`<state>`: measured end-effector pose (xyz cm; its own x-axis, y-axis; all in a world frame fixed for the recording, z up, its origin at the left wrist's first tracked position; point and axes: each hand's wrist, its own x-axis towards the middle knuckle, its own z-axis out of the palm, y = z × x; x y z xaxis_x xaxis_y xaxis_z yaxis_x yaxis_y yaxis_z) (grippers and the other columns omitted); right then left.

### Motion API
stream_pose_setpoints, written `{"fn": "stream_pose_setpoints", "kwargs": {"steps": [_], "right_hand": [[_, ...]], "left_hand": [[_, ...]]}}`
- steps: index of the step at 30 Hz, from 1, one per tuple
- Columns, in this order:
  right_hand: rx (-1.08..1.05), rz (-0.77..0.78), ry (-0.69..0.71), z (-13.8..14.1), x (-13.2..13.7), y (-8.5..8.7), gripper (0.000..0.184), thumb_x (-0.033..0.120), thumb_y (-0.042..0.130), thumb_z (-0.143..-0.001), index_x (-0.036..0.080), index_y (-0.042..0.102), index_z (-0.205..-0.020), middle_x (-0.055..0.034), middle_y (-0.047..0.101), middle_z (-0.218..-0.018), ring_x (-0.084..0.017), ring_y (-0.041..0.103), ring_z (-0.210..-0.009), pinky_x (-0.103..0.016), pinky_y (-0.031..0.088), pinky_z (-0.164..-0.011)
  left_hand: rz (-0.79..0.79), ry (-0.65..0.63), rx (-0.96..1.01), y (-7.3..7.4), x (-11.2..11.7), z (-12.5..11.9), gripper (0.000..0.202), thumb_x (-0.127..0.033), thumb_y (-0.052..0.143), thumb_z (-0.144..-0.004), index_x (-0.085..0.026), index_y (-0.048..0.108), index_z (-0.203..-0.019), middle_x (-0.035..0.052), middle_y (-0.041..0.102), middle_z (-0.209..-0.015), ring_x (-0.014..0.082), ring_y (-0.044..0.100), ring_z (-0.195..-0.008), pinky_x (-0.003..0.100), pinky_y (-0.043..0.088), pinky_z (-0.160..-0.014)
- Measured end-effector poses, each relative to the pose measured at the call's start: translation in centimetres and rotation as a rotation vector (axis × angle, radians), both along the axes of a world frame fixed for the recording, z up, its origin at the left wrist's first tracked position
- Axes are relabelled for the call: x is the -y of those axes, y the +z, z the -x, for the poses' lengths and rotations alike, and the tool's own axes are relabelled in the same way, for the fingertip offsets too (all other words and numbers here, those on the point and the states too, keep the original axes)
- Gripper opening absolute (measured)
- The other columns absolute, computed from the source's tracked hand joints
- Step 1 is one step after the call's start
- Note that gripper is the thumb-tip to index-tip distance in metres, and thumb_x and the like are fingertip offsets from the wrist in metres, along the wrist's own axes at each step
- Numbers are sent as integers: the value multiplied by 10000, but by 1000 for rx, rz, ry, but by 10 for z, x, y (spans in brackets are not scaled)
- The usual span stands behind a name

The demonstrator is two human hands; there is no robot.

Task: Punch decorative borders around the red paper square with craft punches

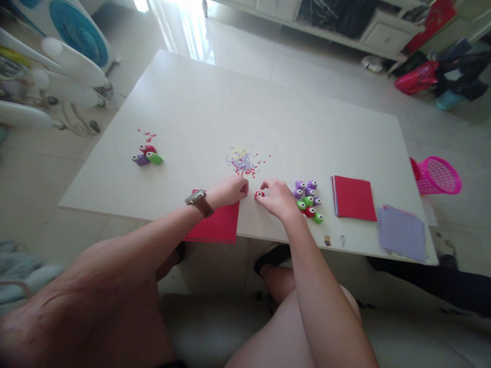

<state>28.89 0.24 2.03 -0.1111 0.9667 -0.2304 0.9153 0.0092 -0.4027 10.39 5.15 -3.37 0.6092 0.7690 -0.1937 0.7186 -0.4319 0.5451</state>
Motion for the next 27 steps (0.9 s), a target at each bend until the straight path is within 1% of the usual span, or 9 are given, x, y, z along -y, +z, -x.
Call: {"fn": "stream_pose_setpoints", "kwargs": {"steps": [4, 7, 9, 12, 14, 16, 19, 22, 27], "right_hand": [[15, -1, 20, 0, 1, -2, 151, 278, 693, -854, 197, 722, -978, -116, 740, -1108, -272, 662, -1087, -353, 475, -957], [13, 5, 31, 0, 1, -3, 118, 263, 683, -851, 197, 723, -941, -113, 743, -1080, -272, 665, -1071, -349, 475, -946], [10, 8, 27, 0, 2, -4, 104, 257, 684, -846, 198, 719, -924, -107, 744, -1072, -270, 666, -1062, -349, 474, -943], [5, 9, 5, -1, 1, -4, 119, 261, 687, -842, 197, 715, -939, -104, 742, -1088, -270, 663, -1069, -357, 472, -951], [0, 13, -8, -2, 0, -5, 134, 269, 691, -840, 197, 712, -952, -103, 739, -1101, -268, 662, -1073, -359, 473, -953], [-2, 13, -9, -3, -1, -7, 140, 274, 694, -839, 198, 711, -955, -102, 738, -1105, -265, 662, -1070, -358, 474, -954], [5, 3, 2, -3, -3, -10, 144, 276, 692, -840, 197, 711, -959, -102, 735, -1108, -267, 662, -1076, -361, 473, -961], [24, 11, 10, -3, -5, -12, 145, 264, 694, -841, 191, 710, -965, -107, 733, -1108, -274, 660, -1079, -368, 470, -965], [33, 29, 31, -2, -8, -16, 148, 259, 677, -860, 177, 709, -979, -122, 731, -1120, -281, 656, -1080, -378, 470, -971]], "left_hand": [[59, -20, 0, 6, -3, 0, 187, -112, 563, -837, -184, 736, -843, 74, 776, -919, 191, 689, -877, 284, 534, -809], [168, 73, 72, 16, -19, 12, 124, -131, 600, -837, -180, 713, -829, 41, 759, -839, 159, 669, -795, 260, 521, -737], [203, 245, 169, 26, -35, 31, 62, -174, 637, -844, -169, 698, -838, 36, 740, -811, 141, 649, -747, 249, 505, -689], [195, 590, 362, 43, -58, 74, 63, -221, 651, -855, -168, 684, -869, 37, 717, -785, 121, 616, -668, 237, 476, -615], [109, 822, 487, 51, -68, 108, 71, -222, 676, -821, -158, 664, -851, 40, 692, -749, 125, 610, -652, 235, 469, -590], [11, 1001, 590, 55, -73, 140, 96, -217, 693, -795, -155, 641, -846, 35, 669, -734, 131, 621, -662, 230, 470, -583], [-59, 1160, 680, 52, -76, 180, 152, -207, 727, -765, -166, 616, -860, 30, 684, -785, 132, 640, -695, 224, 481, -589], [-51, 1281, 763, 42, -77, 209, 145, -193, 731, -775, -169, 621, -867, 42, 719, -840, 137, 664, -739, 221, 491, -612], [-34, 1375, 861, 28, -80, 228, 140, -104, 729, -762, -154, 653, -868, 66, 740, -852, 139, 697, -751, 232, 508, -662]]}}
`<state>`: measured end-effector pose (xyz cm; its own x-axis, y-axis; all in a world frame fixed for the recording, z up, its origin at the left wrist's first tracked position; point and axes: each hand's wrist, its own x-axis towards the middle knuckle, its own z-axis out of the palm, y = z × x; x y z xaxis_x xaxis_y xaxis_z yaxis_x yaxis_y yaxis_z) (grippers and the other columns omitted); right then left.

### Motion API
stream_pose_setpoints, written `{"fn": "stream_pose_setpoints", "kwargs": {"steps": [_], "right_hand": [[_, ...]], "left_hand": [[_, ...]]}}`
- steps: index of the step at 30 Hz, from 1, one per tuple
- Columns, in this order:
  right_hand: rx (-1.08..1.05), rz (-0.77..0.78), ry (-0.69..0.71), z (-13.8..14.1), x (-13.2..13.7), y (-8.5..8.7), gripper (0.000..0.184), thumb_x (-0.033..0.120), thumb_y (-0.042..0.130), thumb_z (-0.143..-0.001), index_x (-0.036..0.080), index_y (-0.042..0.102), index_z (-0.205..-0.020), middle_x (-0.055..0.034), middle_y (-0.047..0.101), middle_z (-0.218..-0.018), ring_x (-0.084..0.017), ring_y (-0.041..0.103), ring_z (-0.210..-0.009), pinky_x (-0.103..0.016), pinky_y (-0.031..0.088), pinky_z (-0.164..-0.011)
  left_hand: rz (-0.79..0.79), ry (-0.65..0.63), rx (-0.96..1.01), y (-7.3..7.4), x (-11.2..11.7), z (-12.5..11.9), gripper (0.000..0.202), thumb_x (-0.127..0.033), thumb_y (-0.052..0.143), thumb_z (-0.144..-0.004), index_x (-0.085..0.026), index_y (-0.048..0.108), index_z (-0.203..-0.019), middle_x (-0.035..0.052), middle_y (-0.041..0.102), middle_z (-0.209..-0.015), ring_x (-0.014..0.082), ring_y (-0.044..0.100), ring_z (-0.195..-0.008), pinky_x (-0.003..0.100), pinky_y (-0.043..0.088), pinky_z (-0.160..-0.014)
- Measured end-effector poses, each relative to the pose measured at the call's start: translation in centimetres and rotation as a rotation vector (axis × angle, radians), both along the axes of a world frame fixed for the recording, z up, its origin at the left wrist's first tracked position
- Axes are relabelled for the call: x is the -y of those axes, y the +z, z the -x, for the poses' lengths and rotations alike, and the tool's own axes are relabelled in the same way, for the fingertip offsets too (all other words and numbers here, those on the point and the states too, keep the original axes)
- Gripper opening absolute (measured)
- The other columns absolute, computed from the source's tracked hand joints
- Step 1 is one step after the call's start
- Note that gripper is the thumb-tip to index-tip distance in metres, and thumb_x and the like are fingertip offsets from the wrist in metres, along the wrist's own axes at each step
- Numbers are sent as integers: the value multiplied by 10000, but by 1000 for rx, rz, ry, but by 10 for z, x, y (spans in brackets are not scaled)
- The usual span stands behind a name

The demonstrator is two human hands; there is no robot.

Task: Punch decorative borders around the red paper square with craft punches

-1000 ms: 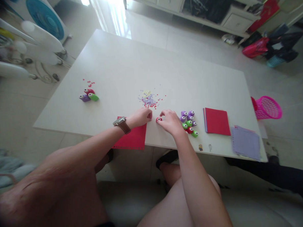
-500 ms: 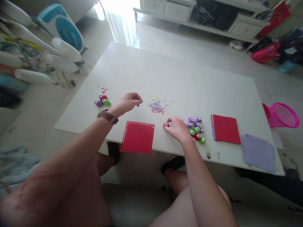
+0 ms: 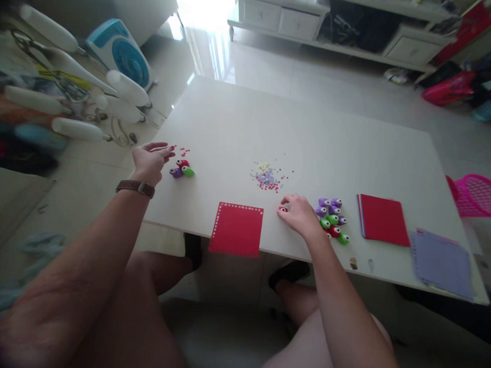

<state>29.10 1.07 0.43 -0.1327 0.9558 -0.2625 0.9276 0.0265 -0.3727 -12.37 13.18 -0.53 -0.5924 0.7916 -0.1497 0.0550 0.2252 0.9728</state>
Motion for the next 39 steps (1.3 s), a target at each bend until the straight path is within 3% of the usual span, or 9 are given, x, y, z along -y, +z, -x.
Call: {"fn": "stream_pose_setpoints", "kwargs": {"steps": [7, 13, 21, 25, 32, 39], "right_hand": [[2, -18, 21, -2, 1, -3, 128, 241, 655, -850, 182, 705, -951, -114, 736, -1069, -280, 659, -1042, -375, 475, -939], [3, -19, 9, -2, 3, -2, 121, 254, 665, -844, 191, 705, -939, -109, 739, -1075, -280, 661, -1050, -372, 471, -942], [-3, -21, 1, -2, 5, 3, 124, 294, 667, -869, 195, 709, -930, -104, 747, -1073, -267, 668, -1039, -365, 479, -941], [-6, -2, 0, -1, 5, 6, 127, 274, 688, -846, 196, 721, -940, -100, 754, -1069, -258, 678, -1017, -342, 485, -904], [-44, 104, -28, -2, 4, 2, 122, 167, 686, -809, 232, 724, -905, -31, 773, -933, -199, 704, -872, -275, 485, -761], [-134, -45, -22, 5, 1, 4, 77, 198, 647, -852, 212, 703, -902, -66, 743, -965, -217, 697, -896, -329, 533, -813]], "left_hand": [[-82, 59, -20, 5, -3, -6, 176, -131, 794, -714, -159, 647, -807, 55, 727, -777, 186, 727, -765, 300, 581, -717], [-107, 83, 56, 5, -8, -10, 160, -136, 749, -768, -154, 650, -893, 68, 734, -863, 150, 733, -779, 262, 590, -726], [-107, 190, 63, 7, -12, -12, 265, -214, 831, -717, -189, 631, -889, 76, 715, -864, 224, 741, -845, 300, 588, -629], [-130, 191, 70, 9, -16, -15, 203, -246, 756, -782, -192, 611, -913, 46, 699, -894, 161, 727, -795, 241, 542, -629], [-233, -19, -7, 8, -14, -41, 222, -359, 679, -826, -217, 639, -992, 61, 700, -956, 203, 719, -892, 267, 541, -652], [-290, -325, -121, 9, 1, -97, 222, -232, 685, -782, -201, 684, -1003, 92, 721, -1089, 208, 692, -952, 317, 585, -756]]}}
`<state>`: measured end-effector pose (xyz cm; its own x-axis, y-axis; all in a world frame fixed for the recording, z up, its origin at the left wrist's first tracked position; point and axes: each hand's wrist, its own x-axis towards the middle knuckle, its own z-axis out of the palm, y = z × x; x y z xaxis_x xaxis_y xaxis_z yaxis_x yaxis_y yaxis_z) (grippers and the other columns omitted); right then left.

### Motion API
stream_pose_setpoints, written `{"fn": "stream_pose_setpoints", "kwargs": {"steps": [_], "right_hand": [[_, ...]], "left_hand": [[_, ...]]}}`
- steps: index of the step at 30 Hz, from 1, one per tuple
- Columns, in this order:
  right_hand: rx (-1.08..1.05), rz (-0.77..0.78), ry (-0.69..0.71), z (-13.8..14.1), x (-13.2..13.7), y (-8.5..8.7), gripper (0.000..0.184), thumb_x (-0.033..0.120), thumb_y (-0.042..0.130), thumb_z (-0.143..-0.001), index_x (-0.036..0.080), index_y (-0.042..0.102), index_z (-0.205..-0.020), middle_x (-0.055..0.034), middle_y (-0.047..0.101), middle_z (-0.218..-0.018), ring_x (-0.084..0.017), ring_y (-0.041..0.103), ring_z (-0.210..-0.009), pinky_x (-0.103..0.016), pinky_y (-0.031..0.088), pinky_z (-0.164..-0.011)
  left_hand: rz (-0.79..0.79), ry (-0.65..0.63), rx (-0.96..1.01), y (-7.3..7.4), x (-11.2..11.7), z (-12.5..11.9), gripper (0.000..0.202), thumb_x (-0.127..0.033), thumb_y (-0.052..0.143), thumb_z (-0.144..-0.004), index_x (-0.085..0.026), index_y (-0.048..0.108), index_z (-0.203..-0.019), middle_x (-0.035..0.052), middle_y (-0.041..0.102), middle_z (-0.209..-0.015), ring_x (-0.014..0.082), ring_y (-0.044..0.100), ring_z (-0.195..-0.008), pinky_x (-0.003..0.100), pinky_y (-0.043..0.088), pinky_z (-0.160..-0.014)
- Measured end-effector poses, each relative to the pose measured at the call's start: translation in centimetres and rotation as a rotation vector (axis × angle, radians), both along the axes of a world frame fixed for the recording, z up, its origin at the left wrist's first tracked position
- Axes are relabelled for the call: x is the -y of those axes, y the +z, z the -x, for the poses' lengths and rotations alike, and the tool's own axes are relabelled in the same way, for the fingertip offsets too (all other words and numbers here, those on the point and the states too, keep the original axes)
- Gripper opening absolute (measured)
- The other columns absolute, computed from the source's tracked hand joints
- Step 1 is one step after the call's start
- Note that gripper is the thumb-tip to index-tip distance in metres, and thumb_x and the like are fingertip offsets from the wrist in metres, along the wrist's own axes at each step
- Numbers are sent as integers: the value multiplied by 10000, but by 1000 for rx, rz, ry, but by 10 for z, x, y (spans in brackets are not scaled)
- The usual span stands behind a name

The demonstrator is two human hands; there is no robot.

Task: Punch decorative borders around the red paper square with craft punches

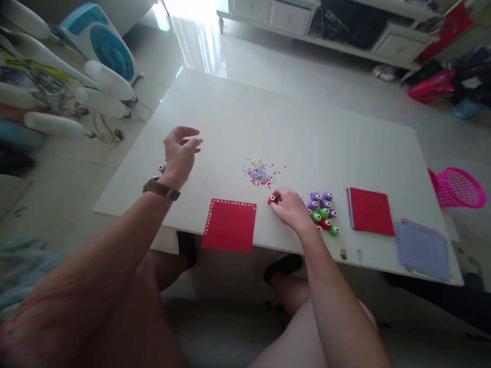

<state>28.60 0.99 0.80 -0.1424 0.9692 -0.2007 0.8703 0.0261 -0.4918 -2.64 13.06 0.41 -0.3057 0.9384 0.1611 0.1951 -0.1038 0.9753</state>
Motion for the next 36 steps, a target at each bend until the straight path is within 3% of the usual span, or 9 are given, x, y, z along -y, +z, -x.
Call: {"fn": "stream_pose_setpoints", "kwargs": {"steps": [4, 8, 12, 15, 22, 24, 28, 32, 36], "right_hand": [[-271, -121, -36, 11, -1, 1, 136, 252, 644, -886, 206, 695, -1003, -90, 713, -1068, -208, 710, -898, -350, 588, -817], [-520, -131, -82, 27, 1, 7, 284, 401, 757, -869, 232, 652, -1073, -46, 748, -969, -206, 732, -854, -371, 614, -824], [-592, -151, -96, 37, 3, 11, 388, 577, 788, -836, 239, 636, -953, -35, 744, -893, -214, 732, -845, -384, 622, -830], [-596, -165, -90, 39, 4, 9, 423, 626, 784, -826, 232, 642, -886, -36, 734, -870, -218, 732, -841, -390, 623, -835], [-581, -194, -52, 38, 6, -1, 361, 525, 816, -830, 230, 650, -953, -38, 696, -981, -208, 731, -833, -387, 631, -792], [-513, -211, -12, 37, 7, -2, 318, 476, 804, -845, 229, 649, -972, -43, 674, -1005, -203, 716, -831, -377, 624, -760], [-336, -234, 75, 34, 6, -3, 187, 340, 745, -883, 227, 638, -987, -48, 635, -1021, -198, 680, -846, -359, 585, -744], [-249, -229, 133, 30, 6, -6, 119, 248, 693, -889, 227, 624, -984, -49, 616, -1044, -197, 663, -877, -356, 558, -796], [-218, -213, 154, 30, 5, -8, 100, 215, 660, -885, 233, 619, -974, -50, 608, -1043, -204, 657, -900, -350, 542, -813]], "left_hand": [[155, -453, 43, 15, 21, -37, 165, -243, 713, -807, -180, 700, -959, 79, 751, -1045, 172, 700, -903, 305, 580, -754], [317, -935, 109, 21, 42, -63, 291, -320, 799, -806, -173, 726, -1046, 110, 762, -1116, 167, 715, -924, 316, 580, -791], [284, -1125, 91, 15, 48, -75, 278, -284, 837, -769, -158, 745, -999, 89, 775, -1009, 178, 724, -921, 354, 573, -857], [236, -1120, 50, 10, 46, -78, 247, -250, 855, -729, -145, 754, -929, 77, 775, -953, 173, 721, -897, 347, 565, -860], [354, -1120, 0, 3, 43, -75, 194, -203, 789, -755, -149, 739, -934, 71, 778, -815, 181, 732, -788, 326, 568, -740], [351, -1018, -146, -1, 40, -68, 162, -186, 774, -755, -159, 724, -906, 69, 771, -815, 186, 724, -781, 332, 563, -736], [283, -680, -604, -11, 30, -38, 145, -134, 746, -720, -191, 711, -850, 67, 754, -864, 211, 690, -836, 358, 540, -782], [328, -594, -796, -15, 28, -10, 191, -118, 690, -724, -209, 739, -884, 80, 731, -884, 238, 660, -855, 384, 525, -806], [287, -488, -956, -10, 32, 3, 188, -82, 639, -718, -201, 751, -812, 125, 691, -934, 307, 609, -1021, 440, 506, -907]]}}
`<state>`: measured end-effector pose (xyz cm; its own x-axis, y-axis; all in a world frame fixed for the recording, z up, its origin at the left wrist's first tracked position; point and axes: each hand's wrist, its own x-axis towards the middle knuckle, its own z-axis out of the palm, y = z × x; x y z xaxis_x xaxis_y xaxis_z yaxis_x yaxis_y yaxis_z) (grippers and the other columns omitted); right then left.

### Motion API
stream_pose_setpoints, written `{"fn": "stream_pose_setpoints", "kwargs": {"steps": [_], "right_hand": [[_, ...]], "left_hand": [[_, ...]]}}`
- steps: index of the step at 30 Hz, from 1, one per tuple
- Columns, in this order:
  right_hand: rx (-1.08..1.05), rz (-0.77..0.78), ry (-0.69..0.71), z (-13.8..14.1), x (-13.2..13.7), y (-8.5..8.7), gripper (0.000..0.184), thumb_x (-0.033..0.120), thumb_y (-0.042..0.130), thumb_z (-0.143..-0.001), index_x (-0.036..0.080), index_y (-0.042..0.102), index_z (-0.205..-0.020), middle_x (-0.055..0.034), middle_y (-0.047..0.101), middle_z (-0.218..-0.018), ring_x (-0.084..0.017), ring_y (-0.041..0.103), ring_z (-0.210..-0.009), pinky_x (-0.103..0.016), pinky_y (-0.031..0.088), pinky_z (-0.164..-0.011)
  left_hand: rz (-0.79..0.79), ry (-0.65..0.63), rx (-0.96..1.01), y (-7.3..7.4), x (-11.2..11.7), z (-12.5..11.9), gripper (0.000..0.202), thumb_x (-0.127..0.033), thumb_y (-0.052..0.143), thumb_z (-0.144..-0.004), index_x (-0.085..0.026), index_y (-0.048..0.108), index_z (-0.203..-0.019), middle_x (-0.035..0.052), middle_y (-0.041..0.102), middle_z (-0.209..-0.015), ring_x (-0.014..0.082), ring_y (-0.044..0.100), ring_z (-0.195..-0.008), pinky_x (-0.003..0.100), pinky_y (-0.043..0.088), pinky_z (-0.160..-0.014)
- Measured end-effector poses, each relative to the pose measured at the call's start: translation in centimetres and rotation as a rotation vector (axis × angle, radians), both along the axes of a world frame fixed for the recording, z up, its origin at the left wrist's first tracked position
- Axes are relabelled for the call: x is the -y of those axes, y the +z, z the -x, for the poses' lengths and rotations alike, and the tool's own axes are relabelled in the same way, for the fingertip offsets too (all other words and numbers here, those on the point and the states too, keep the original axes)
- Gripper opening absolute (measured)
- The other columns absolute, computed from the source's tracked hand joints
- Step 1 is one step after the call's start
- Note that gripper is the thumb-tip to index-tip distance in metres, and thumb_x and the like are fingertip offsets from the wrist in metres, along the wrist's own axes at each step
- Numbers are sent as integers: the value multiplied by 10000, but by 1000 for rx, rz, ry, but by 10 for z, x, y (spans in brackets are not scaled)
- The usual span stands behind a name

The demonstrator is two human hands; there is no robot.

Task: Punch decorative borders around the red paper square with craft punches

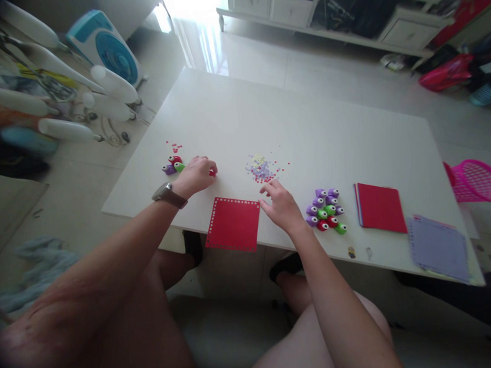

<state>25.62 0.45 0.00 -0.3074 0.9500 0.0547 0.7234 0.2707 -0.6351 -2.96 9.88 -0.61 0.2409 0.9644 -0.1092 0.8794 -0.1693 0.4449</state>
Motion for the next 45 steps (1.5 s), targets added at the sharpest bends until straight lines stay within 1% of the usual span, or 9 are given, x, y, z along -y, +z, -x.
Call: {"fn": "stream_pose_setpoints", "kwargs": {"steps": [8, 14, 17, 20, 23, 27, 31, 36, 45], "right_hand": [[44, 4, 19, 0, 1, 2, 59, 197, 616, -894, 227, 618, -945, -61, 626, -1053, -206, 648, -891, -342, 516, -803], [79, 5, -28, -6, -1, 9, 68, 202, 611, -890, 225, 643, -944, -70, 651, -1043, -215, 660, -901, -339, 519, -791], [134, -33, -156, -20, -7, 16, 75, 204, 611, -871, 218, 664, -924, -79, 688, -1017, -228, 670, -873, -356, 517, -809], [178, -57, -378, -43, -12, 24, 108, 191, 574, -864, 210, 678, -884, -89, 730, -974, -229, 678, -819, -361, 516, -811], [249, -8, -583, -66, -14, 31, 148, 198, 567, -845, 214, 704, -899, -89, 754, -904, -241, 683, -791, -357, 512, -781], [431, 108, -681, -87, -10, 33, 141, 241, 612, -797, 236, 728, -877, -101, 771, -902, -266, 687, -798, -361, 498, -734], [591, 266, -652, -98, -7, 31, 92, 284, 664, -741, 246, 726, -798, -108, 766, -852, -273, 688, -756, -365, 488, -680], [653, 418, -514, -99, -3, 27, 129, 312, 746, -680, 246, 717, -786, -87, 756, -804, -259, 695, -721, -347, 477, -642], [628, 447, -343, -82, 1, 27, 232, 80, 652, -746, 193, 714, -938, -110, 777, -1003, -232, 704, -842, -316, 490, -713]], "left_hand": [[-85, 245, 20, 0, -13, 29, 104, -95, 680, -705, -180, 664, -648, 168, 629, -999, 402, 546, -1159, 553, 442, -1043], [-117, 281, -23, -7, -17, 48, 93, -131, 724, -655, -199, 664, -669, 172, 648, -982, 408, 530, -1190, 571, 471, -1031], [-152, 280, 8, -4, -16, 42, 105, -130, 727, -646, -213, 670, -676, 149, 644, -964, 395, 534, -1174, 559, 462, -1031], [-138, 178, 89, 2, -12, 25, 114, -137, 712, -679, -234, 707, -739, 113, 641, -977, 338, 584, -1087, 499, 475, -1009], [-42, -36, 198, 5, -7, 2, 125, -164, 695, -719, -235, 736, -813, 76, 659, -959, 255, 629, -921, 410, 499, -915], [184, -315, 165, 6, 3, -30, 117, -250, 707, -760, -220, 745, -866, 43, 699, -866, 202, 631, -767, 338, 474, -743], [234, -466, 90, 4, 17, -53, 208, -306, 745, -735, -209, 751, -919, 51, 731, -912, 211, 649, -802, 321, 455, -711], [213, -533, -3, -3, 26, -58, 332, -321, 816, -662, -202, 738, -962, 69, 726, -969, 226, 643, -882, 305, 438, -710], [198, -556, -63, -9, 25, -52, 348, -297, 833, -665, -198, 707, -974, 43, 706, -960, 199, 627, -871, 280, 430, -713]]}}
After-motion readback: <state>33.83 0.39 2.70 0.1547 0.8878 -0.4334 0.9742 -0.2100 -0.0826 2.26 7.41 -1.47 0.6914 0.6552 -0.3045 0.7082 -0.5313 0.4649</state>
